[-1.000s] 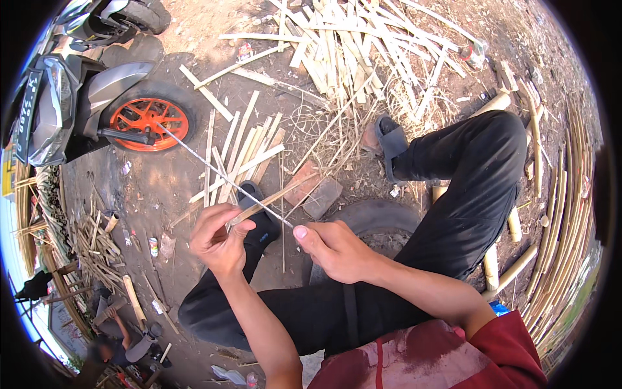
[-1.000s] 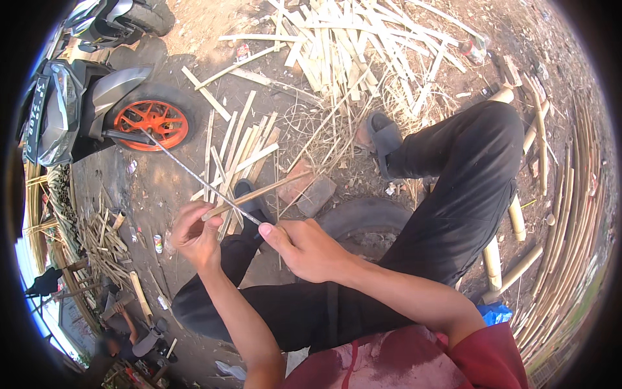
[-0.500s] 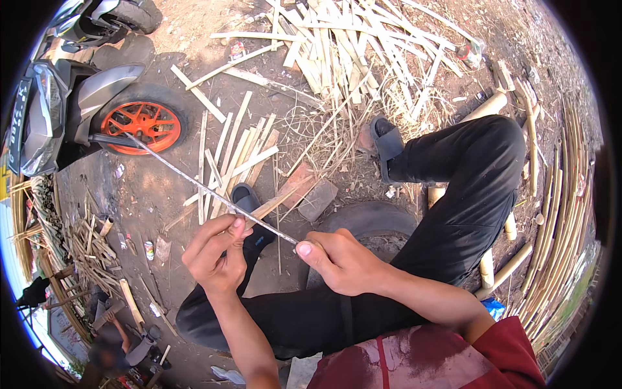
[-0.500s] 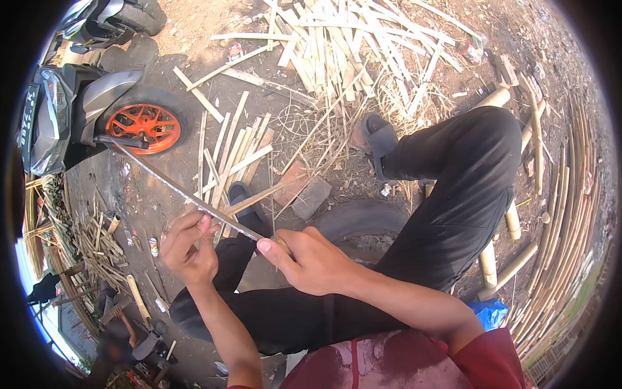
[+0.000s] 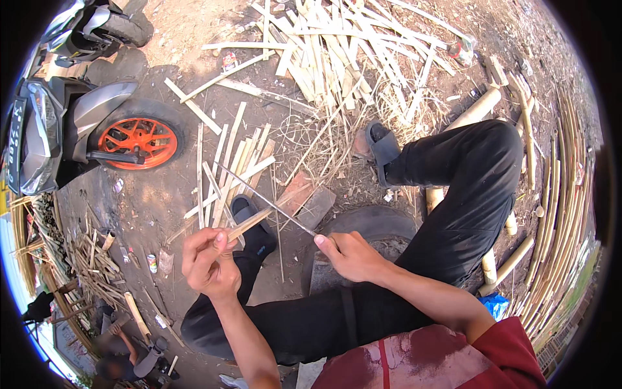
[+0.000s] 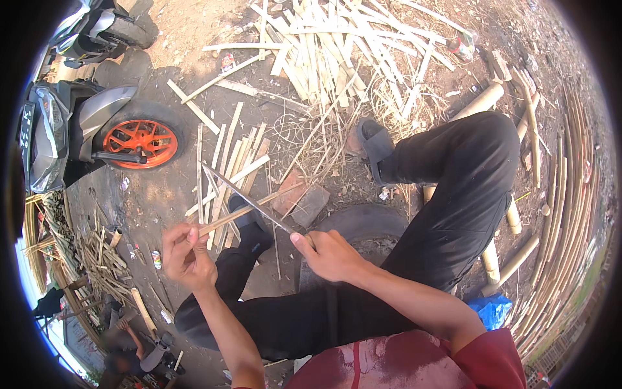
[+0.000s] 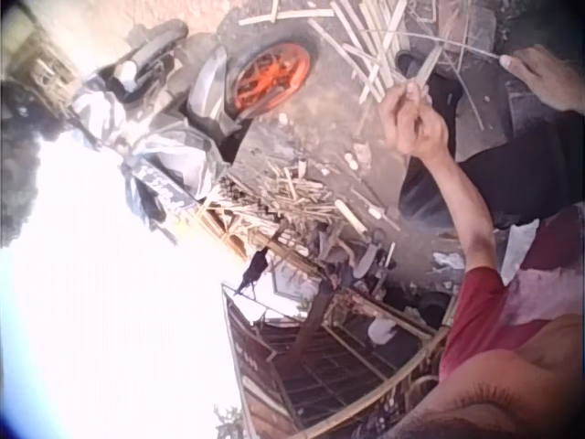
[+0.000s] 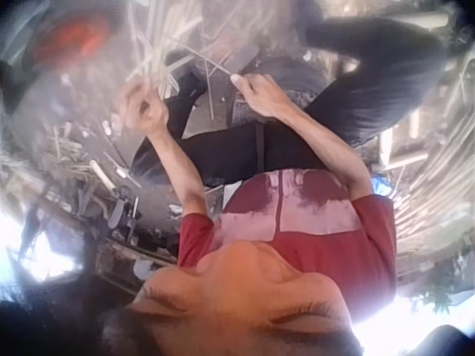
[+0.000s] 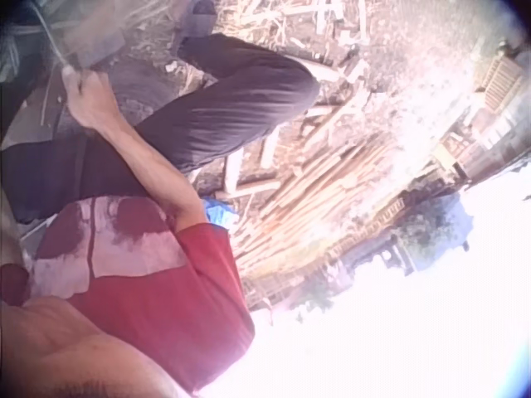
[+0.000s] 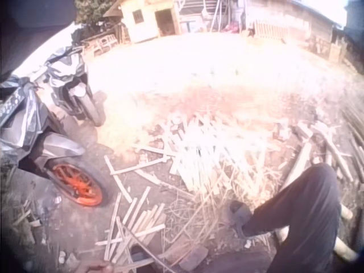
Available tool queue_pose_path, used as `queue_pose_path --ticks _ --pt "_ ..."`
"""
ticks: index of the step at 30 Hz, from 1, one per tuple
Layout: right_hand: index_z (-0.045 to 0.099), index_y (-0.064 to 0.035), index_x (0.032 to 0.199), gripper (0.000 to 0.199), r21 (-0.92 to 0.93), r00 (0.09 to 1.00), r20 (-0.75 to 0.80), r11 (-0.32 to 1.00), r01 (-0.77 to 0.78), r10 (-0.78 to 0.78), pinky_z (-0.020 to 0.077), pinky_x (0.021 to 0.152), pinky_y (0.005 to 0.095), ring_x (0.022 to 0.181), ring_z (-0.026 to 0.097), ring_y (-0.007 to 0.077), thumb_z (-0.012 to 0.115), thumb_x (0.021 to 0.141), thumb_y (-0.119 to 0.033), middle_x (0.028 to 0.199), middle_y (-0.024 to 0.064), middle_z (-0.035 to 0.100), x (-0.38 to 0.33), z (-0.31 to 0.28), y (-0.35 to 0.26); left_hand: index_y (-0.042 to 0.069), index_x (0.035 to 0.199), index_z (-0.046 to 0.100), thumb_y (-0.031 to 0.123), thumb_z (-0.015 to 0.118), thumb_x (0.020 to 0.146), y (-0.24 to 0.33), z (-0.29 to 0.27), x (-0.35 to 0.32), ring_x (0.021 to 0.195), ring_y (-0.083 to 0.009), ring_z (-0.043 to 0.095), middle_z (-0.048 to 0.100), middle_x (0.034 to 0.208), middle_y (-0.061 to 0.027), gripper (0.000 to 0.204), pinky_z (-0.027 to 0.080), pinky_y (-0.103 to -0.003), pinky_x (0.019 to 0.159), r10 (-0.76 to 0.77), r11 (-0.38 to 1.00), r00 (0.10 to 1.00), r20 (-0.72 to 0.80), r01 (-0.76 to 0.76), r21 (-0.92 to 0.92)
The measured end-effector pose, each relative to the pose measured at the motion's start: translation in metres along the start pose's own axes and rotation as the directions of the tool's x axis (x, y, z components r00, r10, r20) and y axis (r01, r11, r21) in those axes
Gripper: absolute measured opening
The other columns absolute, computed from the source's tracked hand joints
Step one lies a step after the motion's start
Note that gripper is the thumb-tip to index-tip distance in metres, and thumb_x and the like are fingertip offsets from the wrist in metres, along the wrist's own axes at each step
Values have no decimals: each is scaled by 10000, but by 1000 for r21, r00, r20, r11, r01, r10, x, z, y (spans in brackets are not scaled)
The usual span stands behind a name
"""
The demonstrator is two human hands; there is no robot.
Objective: The person whittles a thin strip of bamboo using a large knife, repeatedly shaving down the surface by hand.
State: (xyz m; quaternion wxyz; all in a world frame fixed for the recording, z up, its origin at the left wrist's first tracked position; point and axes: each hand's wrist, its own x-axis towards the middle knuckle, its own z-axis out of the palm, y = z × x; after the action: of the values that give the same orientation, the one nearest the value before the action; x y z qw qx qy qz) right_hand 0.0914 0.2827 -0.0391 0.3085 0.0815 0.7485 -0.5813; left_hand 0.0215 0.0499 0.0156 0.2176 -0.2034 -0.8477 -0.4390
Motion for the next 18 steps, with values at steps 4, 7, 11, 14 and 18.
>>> queue_pose_path --ticks 4,7,11,14,18 --pt "594 46 787 602 78 993 38 991 112 -115 445 593 470 552 556 356 410 1081 -445 591 211 531 3 -12 -43 28 1062 694 -91 704 880 5 13 5 849 -241 678 639 997 -159 218 575 -315 689 -5 1000 994 108 8 -29" --pt "589 43 769 599 143 990 20 980 139 -143 452 608 480 567 579 369 427 1074 -446 598 219 540 9 -8 -19 6 967 709 -89 743 850 1 13 9 754 -191 668 660 959 -162 154 569 -252 592 57 998 996 70 -58 9" --pt "588 46 762 609 34 998 9 998 54 -55 458 626 487 590 586 383 434 1069 -458 613 239 544 17 -10 -6 11 969 703 -105 739 839 -1 10 2 770 -205 682 659 958 -164 178 572 -256 594 28 1000 999 41 -28 -12" --pt "617 56 757 669 75 985 28 983 170 -172 495 669 516 663 649 460 414 1061 -504 651 263 621 12 -9 -46 16 986 694 -103 732 845 2 18 3 789 -218 685 652 972 -164 189 582 -270 614 30 999 999 42 -28 -29" --pt "587 55 752 704 -77 977 11 974 -213 215 465 664 498 606 559 414 372 1066 -538 631 249 563 33 -3 61 30 1064 648 -20 698 920 -6 6 1 882 -256 683 627 1027 -158 161 592 -345 741 29 999 994 108 -30 12"
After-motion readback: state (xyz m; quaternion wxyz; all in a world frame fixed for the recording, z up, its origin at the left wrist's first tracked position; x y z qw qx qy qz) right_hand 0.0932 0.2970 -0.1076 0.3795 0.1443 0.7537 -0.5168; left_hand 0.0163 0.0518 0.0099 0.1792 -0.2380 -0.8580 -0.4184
